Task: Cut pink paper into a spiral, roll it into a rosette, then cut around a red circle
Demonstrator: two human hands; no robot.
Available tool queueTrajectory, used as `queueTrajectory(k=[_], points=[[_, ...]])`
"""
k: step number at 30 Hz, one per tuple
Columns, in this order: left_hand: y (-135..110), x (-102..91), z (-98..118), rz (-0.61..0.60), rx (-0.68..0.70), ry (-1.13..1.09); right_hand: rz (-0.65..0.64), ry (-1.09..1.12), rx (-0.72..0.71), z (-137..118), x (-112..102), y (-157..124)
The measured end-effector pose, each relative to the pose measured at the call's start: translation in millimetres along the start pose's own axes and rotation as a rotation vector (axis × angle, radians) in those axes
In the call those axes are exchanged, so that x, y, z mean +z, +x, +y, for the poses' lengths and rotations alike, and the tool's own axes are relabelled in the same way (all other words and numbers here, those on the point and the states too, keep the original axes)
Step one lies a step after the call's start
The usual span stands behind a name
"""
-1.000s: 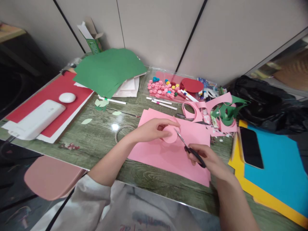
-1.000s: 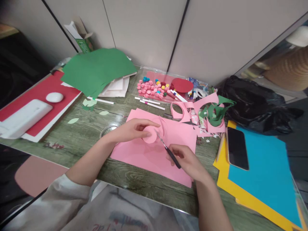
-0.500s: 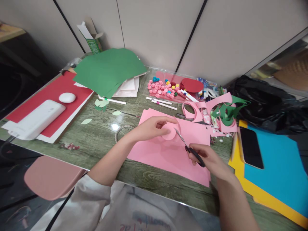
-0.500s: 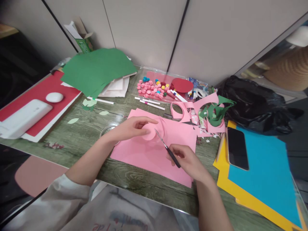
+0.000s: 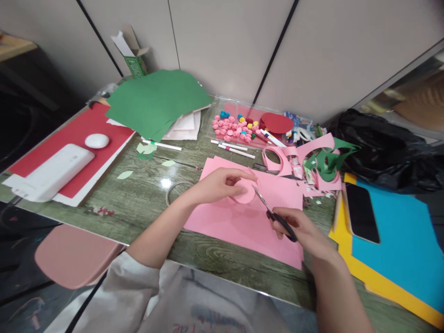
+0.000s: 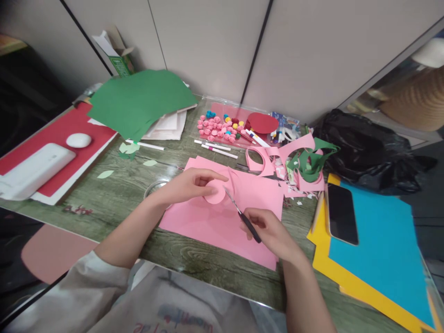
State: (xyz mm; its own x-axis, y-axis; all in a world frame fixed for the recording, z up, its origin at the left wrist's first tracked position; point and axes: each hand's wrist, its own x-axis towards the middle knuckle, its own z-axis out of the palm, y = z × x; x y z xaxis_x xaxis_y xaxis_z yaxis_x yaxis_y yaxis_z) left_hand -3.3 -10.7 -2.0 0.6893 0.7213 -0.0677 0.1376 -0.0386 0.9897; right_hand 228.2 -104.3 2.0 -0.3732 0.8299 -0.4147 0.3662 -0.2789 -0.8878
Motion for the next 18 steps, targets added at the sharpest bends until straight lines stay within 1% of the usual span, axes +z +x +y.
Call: queueTrajectory(k=[7, 13, 18], points=[[0.7, 1.2, 0.4, -0.055, 0.019, 0.031, -0.034, 0.032, -0.006, 0.8, -0.3, -0.4], [0.2, 0.3, 1.8, -0.04, 0.02, 0.047, -0.019, 0.01, -0.024, 2.5, -0.5, -0.5], [0.4, 0.3, 0.6, -0.014, -0.002, 0.028, -0.006, -0.022, -0.007, 0.7, -0.5, -1.0]])
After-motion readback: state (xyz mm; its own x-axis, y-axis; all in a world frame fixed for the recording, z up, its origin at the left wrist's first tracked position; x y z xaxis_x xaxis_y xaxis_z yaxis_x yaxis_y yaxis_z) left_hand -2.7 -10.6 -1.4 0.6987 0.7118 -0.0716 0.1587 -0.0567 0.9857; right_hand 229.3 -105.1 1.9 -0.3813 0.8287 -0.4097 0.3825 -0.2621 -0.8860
